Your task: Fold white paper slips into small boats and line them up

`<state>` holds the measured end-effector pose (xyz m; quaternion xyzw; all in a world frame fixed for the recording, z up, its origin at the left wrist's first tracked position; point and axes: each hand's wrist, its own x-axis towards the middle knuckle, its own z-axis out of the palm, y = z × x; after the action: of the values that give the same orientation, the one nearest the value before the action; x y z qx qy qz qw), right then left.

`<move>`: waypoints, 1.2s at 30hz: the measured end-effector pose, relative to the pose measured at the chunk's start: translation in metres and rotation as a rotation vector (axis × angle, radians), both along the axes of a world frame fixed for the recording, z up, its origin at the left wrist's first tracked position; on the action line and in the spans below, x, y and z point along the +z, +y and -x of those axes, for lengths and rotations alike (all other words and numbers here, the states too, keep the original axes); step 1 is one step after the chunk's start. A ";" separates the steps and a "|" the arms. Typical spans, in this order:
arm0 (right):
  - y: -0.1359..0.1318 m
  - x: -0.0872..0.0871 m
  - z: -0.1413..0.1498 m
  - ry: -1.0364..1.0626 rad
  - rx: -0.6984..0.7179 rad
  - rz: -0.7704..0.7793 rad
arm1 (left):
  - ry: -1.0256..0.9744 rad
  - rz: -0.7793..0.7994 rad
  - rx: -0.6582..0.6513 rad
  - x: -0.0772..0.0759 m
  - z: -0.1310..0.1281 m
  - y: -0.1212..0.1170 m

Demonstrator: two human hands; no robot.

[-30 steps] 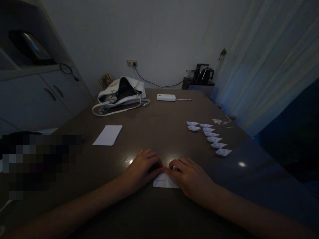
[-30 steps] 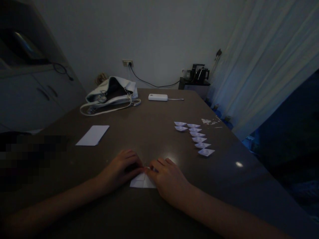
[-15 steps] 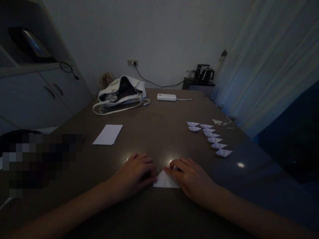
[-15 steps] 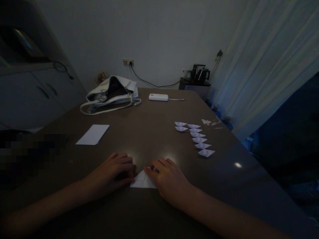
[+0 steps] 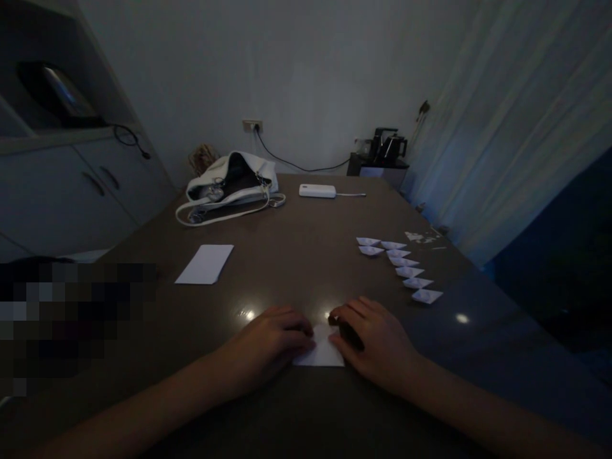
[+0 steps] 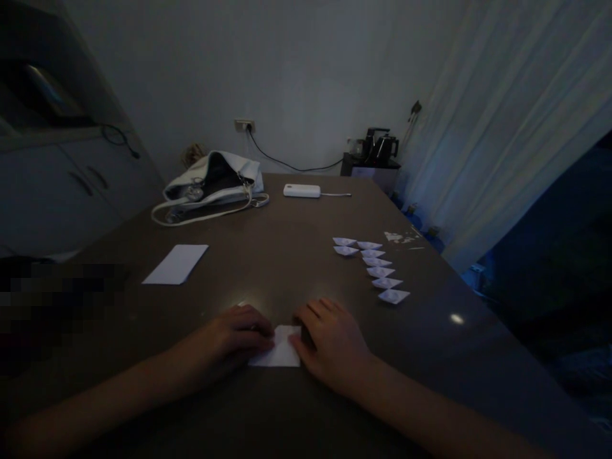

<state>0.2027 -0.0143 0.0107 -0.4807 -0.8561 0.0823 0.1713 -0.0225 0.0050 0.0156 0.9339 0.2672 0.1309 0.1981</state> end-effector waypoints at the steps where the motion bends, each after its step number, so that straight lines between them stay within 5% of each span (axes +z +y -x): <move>1: 0.001 0.000 -0.001 0.012 -0.061 0.008 | -0.013 -0.003 0.009 -0.002 0.000 0.000; 8: 0.006 0.001 0.002 0.147 -0.241 0.217 | 0.077 -0.067 0.020 -0.005 -0.002 -0.007; 16: 0.011 -0.004 0.010 0.263 -0.316 0.286 | 0.116 -0.188 0.001 -0.005 -0.005 -0.012; 30: 0.004 -0.015 0.007 0.297 0.140 0.046 | 0.099 -0.242 -0.013 -0.008 -0.008 -0.015; 36: 0.004 -0.015 0.006 0.350 0.144 0.068 | 0.131 -0.282 -0.001 -0.013 -0.007 -0.016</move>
<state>0.1963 -0.0107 -0.0046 -0.4022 -0.8420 0.2056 0.2948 -0.0155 -0.0105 0.0026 0.9592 0.2580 0.1059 0.0471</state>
